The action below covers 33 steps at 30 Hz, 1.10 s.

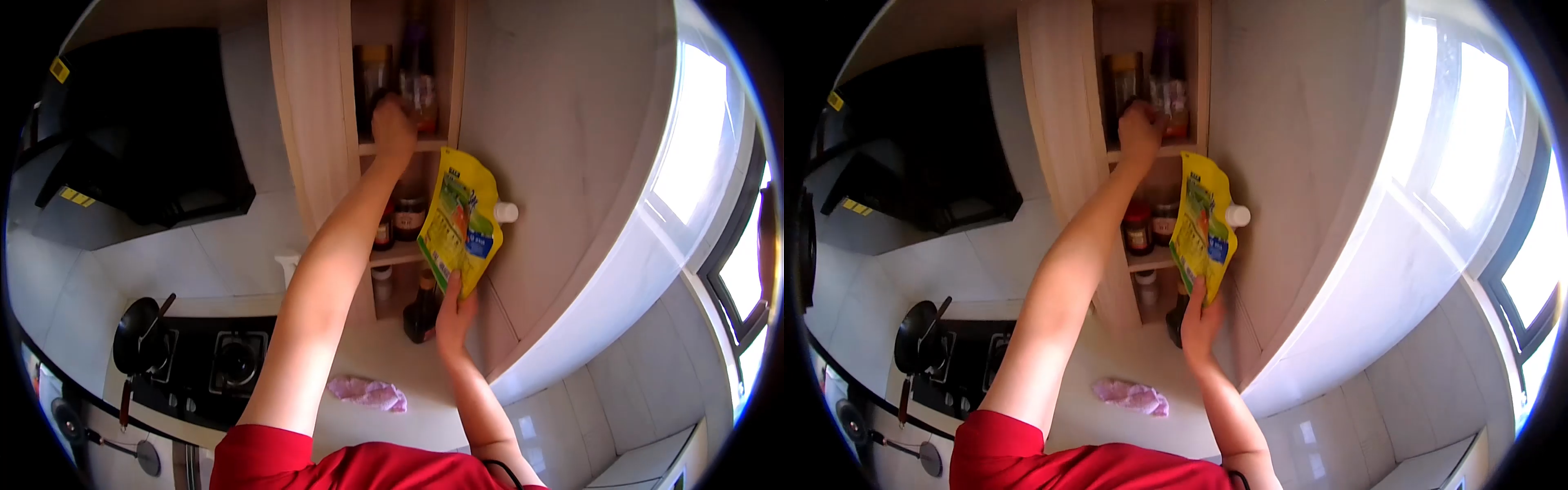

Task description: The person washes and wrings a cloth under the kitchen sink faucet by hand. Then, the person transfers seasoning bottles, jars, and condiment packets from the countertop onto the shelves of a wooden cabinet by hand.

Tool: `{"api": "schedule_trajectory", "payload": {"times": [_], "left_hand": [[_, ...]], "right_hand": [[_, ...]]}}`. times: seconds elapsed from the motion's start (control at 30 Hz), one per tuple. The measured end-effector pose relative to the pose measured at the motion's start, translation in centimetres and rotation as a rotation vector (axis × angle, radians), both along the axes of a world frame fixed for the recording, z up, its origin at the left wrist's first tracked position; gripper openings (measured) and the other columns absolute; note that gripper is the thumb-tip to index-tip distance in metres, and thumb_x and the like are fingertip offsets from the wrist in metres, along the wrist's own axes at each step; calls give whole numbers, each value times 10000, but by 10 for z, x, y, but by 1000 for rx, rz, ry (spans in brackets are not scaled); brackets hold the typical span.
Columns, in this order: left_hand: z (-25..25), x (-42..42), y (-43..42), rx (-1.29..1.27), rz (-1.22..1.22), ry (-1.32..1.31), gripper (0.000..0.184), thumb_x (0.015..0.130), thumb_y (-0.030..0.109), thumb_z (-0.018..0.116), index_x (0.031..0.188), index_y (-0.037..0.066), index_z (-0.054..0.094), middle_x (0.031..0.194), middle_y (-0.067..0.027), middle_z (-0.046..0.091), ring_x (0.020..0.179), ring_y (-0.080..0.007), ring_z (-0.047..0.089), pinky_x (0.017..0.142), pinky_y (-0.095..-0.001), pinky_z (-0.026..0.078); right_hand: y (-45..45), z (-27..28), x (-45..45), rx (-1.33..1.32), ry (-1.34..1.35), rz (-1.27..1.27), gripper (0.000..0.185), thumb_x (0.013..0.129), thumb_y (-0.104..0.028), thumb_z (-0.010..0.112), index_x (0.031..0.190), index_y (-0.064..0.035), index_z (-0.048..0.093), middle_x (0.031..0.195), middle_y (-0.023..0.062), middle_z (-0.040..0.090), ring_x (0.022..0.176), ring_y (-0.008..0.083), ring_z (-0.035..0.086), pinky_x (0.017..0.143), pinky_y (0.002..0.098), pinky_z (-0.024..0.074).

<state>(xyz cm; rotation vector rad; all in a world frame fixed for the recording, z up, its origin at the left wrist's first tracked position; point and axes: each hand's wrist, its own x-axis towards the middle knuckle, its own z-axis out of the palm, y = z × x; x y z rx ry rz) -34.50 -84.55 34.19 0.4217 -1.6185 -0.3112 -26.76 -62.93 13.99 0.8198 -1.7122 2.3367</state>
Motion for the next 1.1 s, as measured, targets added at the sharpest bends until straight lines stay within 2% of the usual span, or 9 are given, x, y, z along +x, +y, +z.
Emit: {"api": "schedule_trajectory", "payload": {"times": [0.07,0.13,0.23,0.43,0.57,0.67,0.77,0.83,1.1], "left_hand": [[-3,3,-4,-67,-127,-32,285,690,92,710,915,-33,588,844,-206,622,788,-336,620,689,-378,492],[-7,27,15,-135,-116,23,212,735,54,659,915,-34,589,883,-195,605,810,-333,597,694,-377,477],[-36,60,41,-264,-114,74,160,764,2,605,922,-26,602,894,-173,589,836,-327,564,721,-380,457],[-139,85,36,-307,53,-456,308,718,-45,582,1026,-24,578,1023,-170,556,1008,-324,497,856,-376,421],[-159,90,28,-399,244,-826,450,678,-37,582,1124,-55,523,1146,-186,507,1116,-326,449,944,-351,392],[-166,85,22,-509,347,-766,370,637,30,619,1003,-3,586,1030,-135,555,1033,-264,487,844,-311,414],[-167,78,19,-479,377,-798,249,653,69,609,899,35,590,926,-99,562,941,-236,511,774,-294,427],[-164,78,21,-527,423,-798,205,663,83,602,864,50,581,882,-83,557,899,-224,514,743,-292,430],[-158,77,23,-482,350,-827,150,704,60,570,853,46,574,859,-86,570,864,-225,531,723,-299,459]], "right_hand": [[-5,-4,-6,25,3,3,338,962,-221,448,1135,64,504,1070,119,581,964,158,534,831,270,420],[-13,-10,-12,-34,43,-61,325,952,-221,455,1085,69,516,943,182,595,849,255,574,751,339,446],[-17,-10,-17,26,124,-102,322,959,-201,427,1115,72,496,956,183,592,842,259,577,744,337,449],[-30,-5,-15,149,81,-34,328,967,-176,381,1177,62,467,1046,210,566,889,289,580,789,340,455],[-51,-26,-26,192,131,-43,326,965,-167,380,1178,62,471,1066,221,559,937,303,565,826,346,446],[-65,-41,-35,170,156,-100,315,973,-206,394,1133,50,484,890,161,578,783,201,559,714,306,449],[-64,-40,-32,184,130,-91,326,975,-223,389,1115,55,486,874,173,571,756,219,546,716,317,446],[-60,-28,-24,209,116,11,311,960,-152,393,1163,66,482,1028,226,566,936,306,558,822,343,435],[-97,-53,-47,307,140,13,265,953,-152,406,1086,47,521,868,235,584,815,355,574,717,373,447]]}}
